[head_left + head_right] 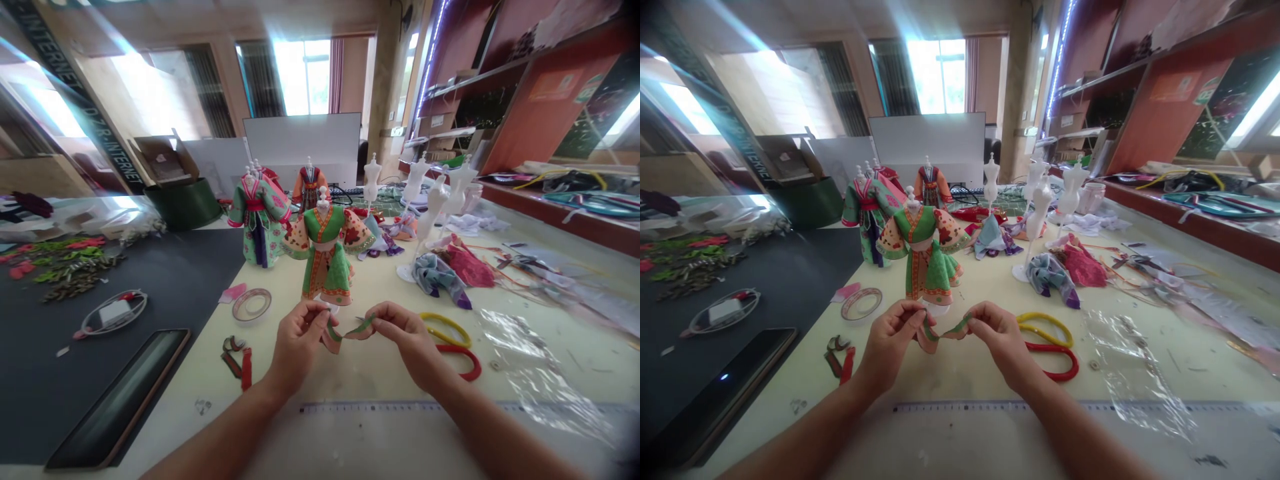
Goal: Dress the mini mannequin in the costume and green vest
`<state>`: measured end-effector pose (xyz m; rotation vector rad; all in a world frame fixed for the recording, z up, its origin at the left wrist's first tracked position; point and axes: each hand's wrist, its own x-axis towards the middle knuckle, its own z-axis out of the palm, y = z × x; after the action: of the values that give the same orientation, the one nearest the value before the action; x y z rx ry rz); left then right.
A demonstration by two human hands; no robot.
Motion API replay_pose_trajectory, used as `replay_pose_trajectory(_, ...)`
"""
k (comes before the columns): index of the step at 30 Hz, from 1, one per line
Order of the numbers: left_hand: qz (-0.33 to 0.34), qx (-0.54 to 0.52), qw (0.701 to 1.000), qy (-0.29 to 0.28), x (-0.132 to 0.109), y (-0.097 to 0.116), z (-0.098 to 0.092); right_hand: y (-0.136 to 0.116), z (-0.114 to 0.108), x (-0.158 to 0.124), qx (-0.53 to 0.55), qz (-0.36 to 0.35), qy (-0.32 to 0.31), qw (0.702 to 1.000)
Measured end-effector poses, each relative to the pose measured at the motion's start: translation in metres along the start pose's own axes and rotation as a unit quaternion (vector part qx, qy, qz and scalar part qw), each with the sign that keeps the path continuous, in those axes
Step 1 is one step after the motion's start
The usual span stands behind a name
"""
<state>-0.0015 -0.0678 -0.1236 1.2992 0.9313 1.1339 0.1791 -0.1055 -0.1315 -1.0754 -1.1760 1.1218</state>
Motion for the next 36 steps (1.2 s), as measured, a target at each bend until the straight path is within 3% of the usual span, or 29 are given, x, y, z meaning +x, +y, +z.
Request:
replay_pose_trajectory(3, -0.054, -0.019, 0.996, -0.065, 0.002, 0.004, -0.006, -0.006, -0.005, -0.001, 0.030, 0.035, -0.047, 0.998)
replay_pose_trajectory(7, -0.155, -0.007, 0.972, -0.176, 0.003, 0.000, -0.008, -0.010, -0.011, -0.001, 0.062, 0.136, -0.124, 0.981)
replay_pose_trajectory(11, -0.161, 0.051, 0.966, -0.197, 0.000, -0.009, -0.004, -0.004, -0.012, -0.002, 0.002, 0.194, -0.142, 0.971)
replay_pose_trajectory(17, -0.220, 0.006, 0.940, -0.261, -0.003, -0.005, -0.004, -0.001, -0.017, -0.005, 0.041, 0.241, -0.217, 0.945)
replay_pose_trajectory(19, -0.201, 0.076, 0.943, -0.255, -0.002, -0.006, -0.005, 0.003, -0.016, -0.005, 0.000, 0.245, -0.223, 0.944)
replay_pose_trajectory(21, -0.134, 0.177, 0.947, -0.231, -0.002, -0.009, -0.006, 0.010, -0.013, -0.003, -0.075, 0.223, -0.209, 0.949)
replay_pose_trajectory(24, -0.022, 0.295, 0.932, -0.208, -0.002, -0.014, -0.005, 0.022, -0.010, -0.001, -0.191, 0.157, -0.172, 0.953)
replay_pose_trajectory(26, 0.017, 0.338, 0.920, -0.195, -0.002, -0.016, -0.005, 0.026, -0.009, 0.000, -0.264, 0.095, -0.146, 0.949)
replay_pose_trajectory(29, 0.044, 0.375, 0.908, -0.182, -0.001, -0.016, -0.005, 0.023, -0.008, -0.001, -0.349, 0.032, -0.126, 0.928)
replay_pose_trajectory(36, 0.098, 0.461, 0.869, -0.149, -0.002, -0.018, -0.002, 0.014, 0.001, -0.003, -0.468, -0.019, -0.096, 0.878)
